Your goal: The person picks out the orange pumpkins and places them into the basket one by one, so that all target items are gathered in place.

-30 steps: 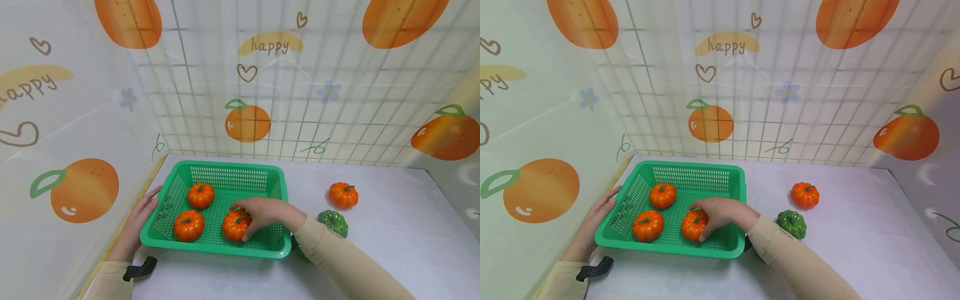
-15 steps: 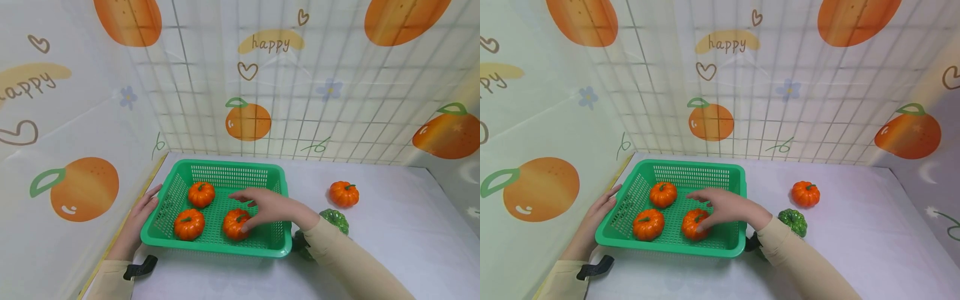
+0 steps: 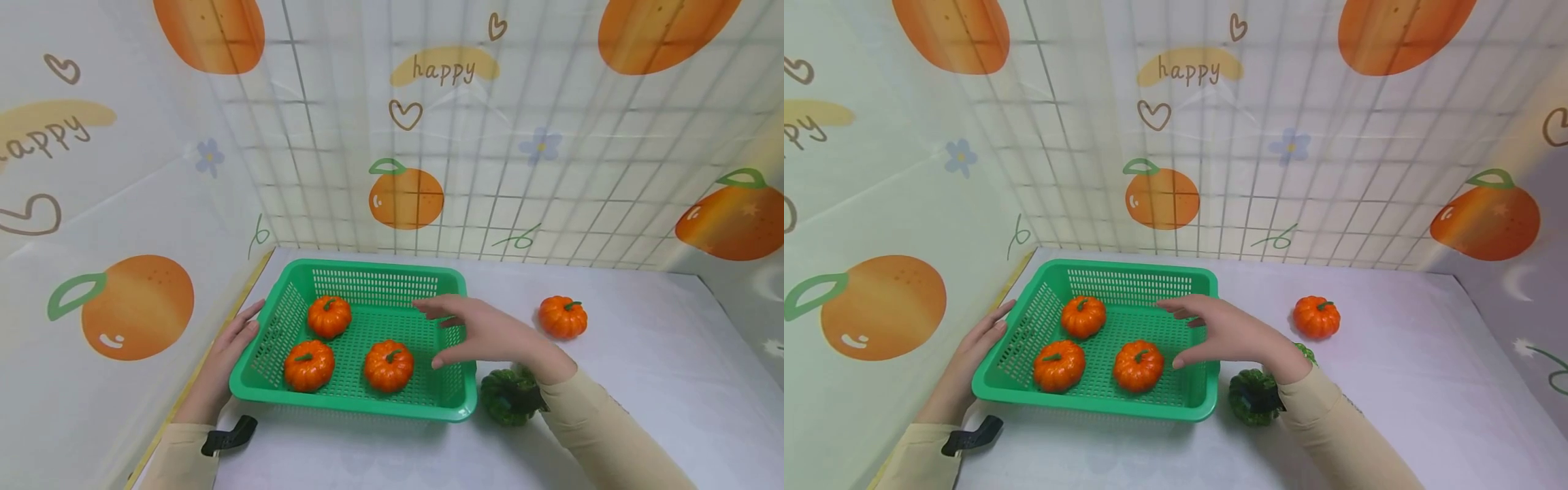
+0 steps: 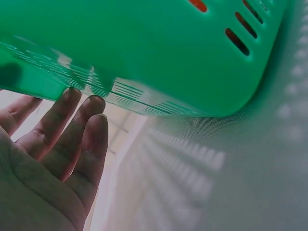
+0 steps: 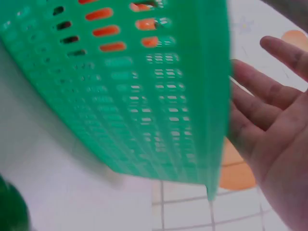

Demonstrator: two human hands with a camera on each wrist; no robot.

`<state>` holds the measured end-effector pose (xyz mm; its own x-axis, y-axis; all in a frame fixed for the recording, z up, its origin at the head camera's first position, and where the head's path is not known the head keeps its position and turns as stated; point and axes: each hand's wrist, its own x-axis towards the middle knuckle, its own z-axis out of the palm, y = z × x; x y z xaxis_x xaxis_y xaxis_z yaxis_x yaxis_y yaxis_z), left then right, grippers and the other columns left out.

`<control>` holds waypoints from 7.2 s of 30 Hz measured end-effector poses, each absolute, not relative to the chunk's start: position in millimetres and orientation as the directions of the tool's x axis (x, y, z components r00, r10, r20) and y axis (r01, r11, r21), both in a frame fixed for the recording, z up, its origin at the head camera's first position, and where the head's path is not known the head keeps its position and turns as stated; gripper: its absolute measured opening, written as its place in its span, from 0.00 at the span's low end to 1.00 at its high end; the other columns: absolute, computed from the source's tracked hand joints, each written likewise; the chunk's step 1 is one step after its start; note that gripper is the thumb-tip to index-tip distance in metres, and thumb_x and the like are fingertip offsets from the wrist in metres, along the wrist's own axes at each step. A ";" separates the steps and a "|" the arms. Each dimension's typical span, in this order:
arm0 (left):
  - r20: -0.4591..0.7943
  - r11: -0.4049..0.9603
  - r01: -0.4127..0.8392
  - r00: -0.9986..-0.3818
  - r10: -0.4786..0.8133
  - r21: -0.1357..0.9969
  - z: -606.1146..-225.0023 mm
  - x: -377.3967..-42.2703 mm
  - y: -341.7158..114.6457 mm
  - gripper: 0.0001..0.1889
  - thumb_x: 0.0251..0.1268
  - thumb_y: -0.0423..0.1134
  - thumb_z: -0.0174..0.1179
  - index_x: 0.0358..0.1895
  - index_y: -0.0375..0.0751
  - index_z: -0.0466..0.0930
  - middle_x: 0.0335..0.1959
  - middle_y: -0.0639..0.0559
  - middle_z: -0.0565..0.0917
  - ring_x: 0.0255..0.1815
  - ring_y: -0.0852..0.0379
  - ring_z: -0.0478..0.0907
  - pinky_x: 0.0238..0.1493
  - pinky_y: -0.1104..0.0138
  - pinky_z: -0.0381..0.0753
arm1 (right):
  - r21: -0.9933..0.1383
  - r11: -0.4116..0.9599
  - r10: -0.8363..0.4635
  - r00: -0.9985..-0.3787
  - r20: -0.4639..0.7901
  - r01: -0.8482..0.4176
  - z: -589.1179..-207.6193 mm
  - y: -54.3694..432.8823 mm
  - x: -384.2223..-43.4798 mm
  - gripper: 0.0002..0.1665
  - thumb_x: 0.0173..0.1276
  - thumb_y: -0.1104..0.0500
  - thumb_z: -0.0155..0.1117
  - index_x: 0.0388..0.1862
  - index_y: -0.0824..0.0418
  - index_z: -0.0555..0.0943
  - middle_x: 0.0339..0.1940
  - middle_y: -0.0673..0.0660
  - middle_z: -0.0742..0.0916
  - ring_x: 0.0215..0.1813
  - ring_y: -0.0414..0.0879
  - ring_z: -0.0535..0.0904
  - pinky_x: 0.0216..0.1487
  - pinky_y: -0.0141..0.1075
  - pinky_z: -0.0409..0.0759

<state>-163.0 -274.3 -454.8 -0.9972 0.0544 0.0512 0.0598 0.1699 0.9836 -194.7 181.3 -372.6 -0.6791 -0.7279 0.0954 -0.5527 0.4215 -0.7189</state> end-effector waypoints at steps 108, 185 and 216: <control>0.019 0.161 0.028 -0.998 0.060 0.987 -454.1 -163.7 -274.1 0.28 0.80 0.54 0.43 0.78 0.56 0.56 0.74 0.43 0.61 0.61 0.54 0.72 0.51 0.66 0.78 | -0.731 0.683 -0.067 -0.994 -0.090 0.020 -471.7 392.5 -211.6 0.64 0.59 0.37 0.73 0.81 0.60 0.48 0.74 0.74 0.61 0.67 0.73 0.63 0.60 0.65 0.67; 0.033 0.163 0.040 -0.998 0.045 0.986 -453.0 -163.5 -270.2 0.28 0.80 0.54 0.43 0.78 0.55 0.57 0.74 0.43 0.61 0.63 0.51 0.71 0.52 0.67 0.78 | -0.802 0.515 -0.385 -0.918 0.100 -0.304 -364.9 255.3 -237.6 0.53 0.56 0.44 0.78 0.77 0.53 0.62 0.67 0.55 0.74 0.65 0.56 0.72 0.59 0.49 0.76; 0.031 0.132 0.037 -0.998 0.054 0.991 -455.5 -162.7 -273.5 0.30 0.79 0.54 0.45 0.78 0.52 0.56 0.73 0.40 0.62 0.60 0.56 0.74 0.51 0.66 0.79 | -0.606 0.594 -0.640 -0.767 0.044 -0.530 -375.8 149.0 -249.0 0.50 0.55 0.44 0.78 0.73 0.56 0.68 0.62 0.50 0.78 0.57 0.45 0.74 0.54 0.43 0.77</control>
